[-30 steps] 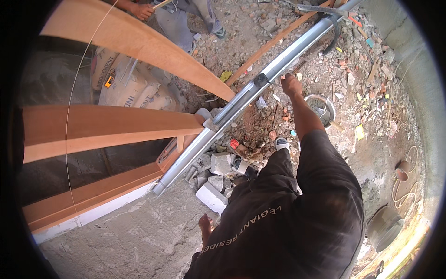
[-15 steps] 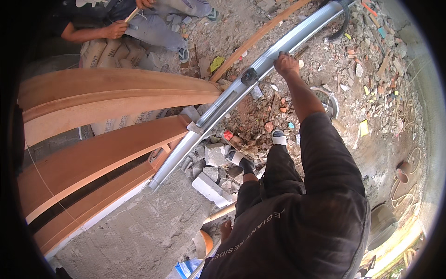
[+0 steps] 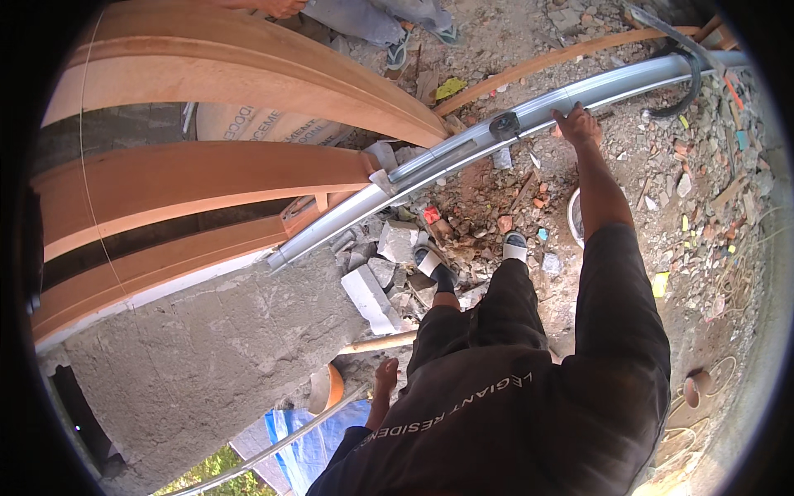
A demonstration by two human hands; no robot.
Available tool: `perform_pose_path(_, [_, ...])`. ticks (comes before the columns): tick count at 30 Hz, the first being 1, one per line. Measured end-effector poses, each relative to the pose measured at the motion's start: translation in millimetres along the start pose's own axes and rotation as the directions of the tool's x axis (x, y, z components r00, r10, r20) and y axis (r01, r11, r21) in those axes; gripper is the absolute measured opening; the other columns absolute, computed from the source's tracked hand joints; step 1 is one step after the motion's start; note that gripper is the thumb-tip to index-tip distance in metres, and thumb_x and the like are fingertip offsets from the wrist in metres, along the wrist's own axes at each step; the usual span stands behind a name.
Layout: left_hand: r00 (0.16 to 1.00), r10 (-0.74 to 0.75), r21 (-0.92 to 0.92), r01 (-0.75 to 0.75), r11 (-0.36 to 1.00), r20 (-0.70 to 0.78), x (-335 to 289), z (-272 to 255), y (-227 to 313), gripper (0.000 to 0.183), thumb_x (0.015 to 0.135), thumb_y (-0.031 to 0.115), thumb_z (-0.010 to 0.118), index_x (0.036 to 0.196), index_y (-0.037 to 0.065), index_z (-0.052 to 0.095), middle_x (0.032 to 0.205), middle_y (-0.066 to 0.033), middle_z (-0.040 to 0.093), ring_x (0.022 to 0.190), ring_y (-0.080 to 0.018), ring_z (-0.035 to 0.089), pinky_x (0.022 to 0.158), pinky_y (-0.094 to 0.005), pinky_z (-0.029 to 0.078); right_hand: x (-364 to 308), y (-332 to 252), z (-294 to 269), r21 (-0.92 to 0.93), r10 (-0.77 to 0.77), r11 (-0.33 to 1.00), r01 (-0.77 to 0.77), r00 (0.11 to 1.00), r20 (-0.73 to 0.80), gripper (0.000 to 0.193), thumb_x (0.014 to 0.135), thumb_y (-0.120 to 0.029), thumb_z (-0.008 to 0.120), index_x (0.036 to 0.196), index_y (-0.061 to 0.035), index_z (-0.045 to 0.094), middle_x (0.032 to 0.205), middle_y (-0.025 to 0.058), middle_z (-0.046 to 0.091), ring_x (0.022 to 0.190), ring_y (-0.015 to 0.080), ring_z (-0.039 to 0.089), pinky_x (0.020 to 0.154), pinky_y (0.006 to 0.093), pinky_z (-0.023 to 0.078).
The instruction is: The person positions a curved metal frame against a concrete wall and secures it using wire ties and pliers. They repeatedly wrap wire around the frame and wall anchors, then twist and tighten the wire to fasten the frame in place.
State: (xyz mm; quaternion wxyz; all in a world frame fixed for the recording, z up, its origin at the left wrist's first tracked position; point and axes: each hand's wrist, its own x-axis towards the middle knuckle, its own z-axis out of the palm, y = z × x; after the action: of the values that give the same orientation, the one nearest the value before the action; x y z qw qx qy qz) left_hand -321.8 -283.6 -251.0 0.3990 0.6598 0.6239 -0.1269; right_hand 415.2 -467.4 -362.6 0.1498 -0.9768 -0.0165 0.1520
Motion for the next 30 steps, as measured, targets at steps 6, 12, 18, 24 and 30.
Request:
perform_pose_path(6, [1.000,-0.010,-0.018,0.010,1.000,-0.029,11,9,-29,0.040,0.086,0.034,0.057,0.102,-0.001,0.062,0.093,-0.0186,0.067,0.091,-0.0265,0.065,0.079,-0.0357,0.049,-4,0,-12,-0.066,-0.001,0.998,-0.003,0.999,-0.050,0.083,0.075,-0.068,0.051,0.134,-0.0095,0.042,0.128,0.0184,0.050,0.119,0.0361,0.047,0.098,0.0448,0.037])
perform_pose_path(12, [0.989,0.084,-0.035,-0.089,0.995,-0.125,26,2,-21,0.047,0.085,0.039,0.057,0.108,-0.002,0.059,0.092,-0.0188,0.066,0.085,-0.0243,0.064,0.077,-0.0356,0.049,-37,25,-17,-0.005,-0.178,0.982,0.189,0.914,-0.364,0.068,0.081,-0.059,0.053,0.127,-0.0078,0.052,0.128,0.0192,0.048,0.118,0.0375,0.046,0.095,0.0482,0.038])
perform_pose_path(18, [0.986,0.026,-0.226,-0.064,0.972,-0.167,36,-8,-11,0.042,0.084,0.038,0.055,0.105,0.002,0.063,0.105,-0.0209,0.063,0.101,-0.0335,0.060,0.085,-0.0378,0.046,-174,33,-12,-0.018,-0.036,0.999,0.032,0.975,-0.219,0.056,0.085,-0.050,0.052,0.123,-0.0075,0.053,0.127,0.0200,0.048,0.113,0.0382,0.050,0.089,0.0480,0.042])
perform_pose_path(24, [0.963,0.022,-0.283,-0.101,0.954,-0.269,117,11,-69,0.045,0.085,0.043,0.051,0.103,0.004,0.064,0.105,-0.0209,0.062,0.103,-0.0366,0.058,0.087,-0.0416,0.045,-259,63,70,-0.177,-0.331,0.891,0.418,0.866,0.375,0.057,0.078,-0.046,0.063,0.096,0.0077,0.062,0.093,0.0241,0.064,0.089,0.0373,0.061,0.080,0.0432,0.047])
perform_pose_path(30, [0.930,-0.106,-0.521,-0.100,0.848,-0.351,162,1,-70,0.041,0.085,0.043,0.053,0.094,0.005,0.066,0.097,-0.0212,0.064,0.090,-0.0381,0.062,0.074,-0.0423,0.050,-261,-69,60,0.110,-0.470,0.850,0.515,0.646,0.601,0.042,0.081,-0.041,0.061,0.083,0.0009,0.067,0.075,0.0172,0.065,0.069,0.0254,0.063,0.065,0.0383,0.047])
